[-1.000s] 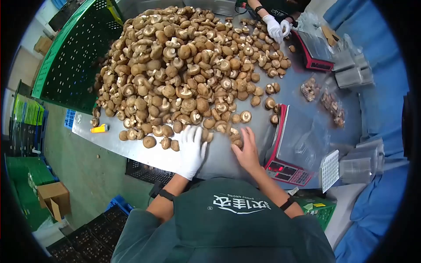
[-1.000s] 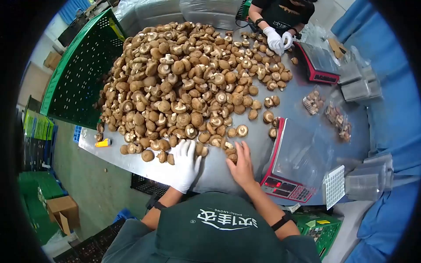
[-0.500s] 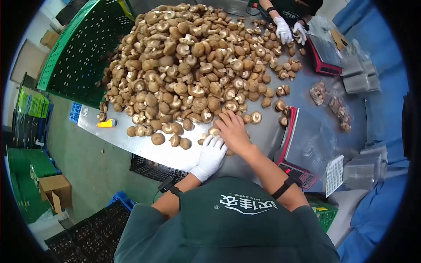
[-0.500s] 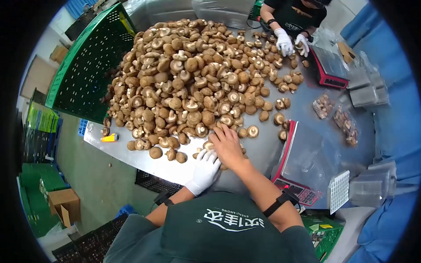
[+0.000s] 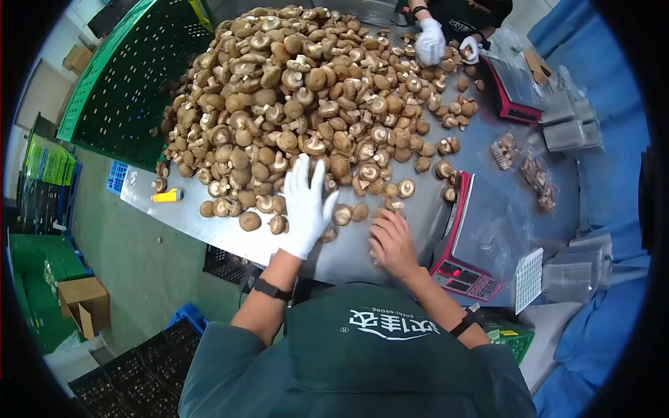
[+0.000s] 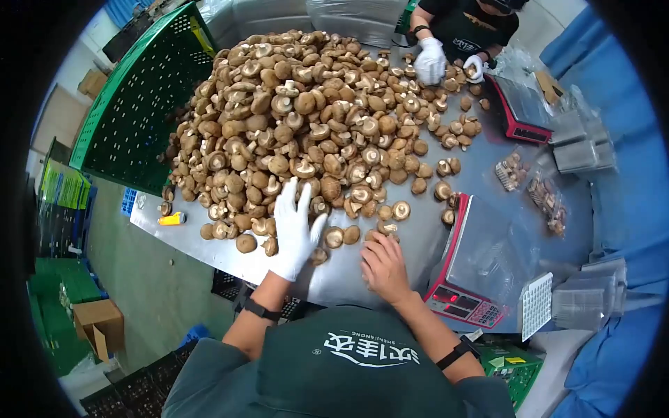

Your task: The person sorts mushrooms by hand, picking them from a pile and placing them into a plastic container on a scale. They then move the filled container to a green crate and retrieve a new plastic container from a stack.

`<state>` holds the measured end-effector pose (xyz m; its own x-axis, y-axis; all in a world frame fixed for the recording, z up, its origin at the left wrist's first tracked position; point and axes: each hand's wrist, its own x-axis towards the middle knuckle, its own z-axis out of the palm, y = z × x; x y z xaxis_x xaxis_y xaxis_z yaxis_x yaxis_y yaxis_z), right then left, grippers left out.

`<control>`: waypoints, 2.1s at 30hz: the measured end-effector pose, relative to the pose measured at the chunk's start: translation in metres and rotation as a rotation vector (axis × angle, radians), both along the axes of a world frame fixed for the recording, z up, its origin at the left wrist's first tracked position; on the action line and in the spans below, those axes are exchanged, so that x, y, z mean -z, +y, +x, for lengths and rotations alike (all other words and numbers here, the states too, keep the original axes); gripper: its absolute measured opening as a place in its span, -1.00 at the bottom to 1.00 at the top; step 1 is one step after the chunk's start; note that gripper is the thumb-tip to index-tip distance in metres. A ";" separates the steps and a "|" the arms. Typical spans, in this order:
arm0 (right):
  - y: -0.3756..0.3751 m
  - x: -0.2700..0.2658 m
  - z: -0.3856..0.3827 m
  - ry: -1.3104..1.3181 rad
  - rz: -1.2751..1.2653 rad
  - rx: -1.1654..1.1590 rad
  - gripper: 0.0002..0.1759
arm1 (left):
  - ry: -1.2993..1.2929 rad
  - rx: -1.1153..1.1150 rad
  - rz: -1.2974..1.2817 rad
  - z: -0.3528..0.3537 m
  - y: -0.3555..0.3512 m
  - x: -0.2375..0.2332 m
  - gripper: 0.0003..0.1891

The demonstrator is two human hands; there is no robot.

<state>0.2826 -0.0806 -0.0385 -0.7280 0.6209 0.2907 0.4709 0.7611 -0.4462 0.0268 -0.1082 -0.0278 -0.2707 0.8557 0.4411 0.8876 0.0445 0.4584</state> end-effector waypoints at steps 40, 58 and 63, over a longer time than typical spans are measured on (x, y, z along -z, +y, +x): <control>-0.050 0.011 0.049 0.126 -0.356 0.527 -0.43 | 0.025 0.269 -0.356 -0.010 -0.001 0.015 -0.48; -0.019 0.015 0.033 0.070 -0.348 0.493 -0.23 | -2.561 -0.021 -0.144 -0.009 -0.033 0.031 -0.59; -0.020 0.020 0.031 0.080 -0.337 0.454 -0.21 | -2.307 0.125 -0.125 -0.005 -0.044 0.012 -0.48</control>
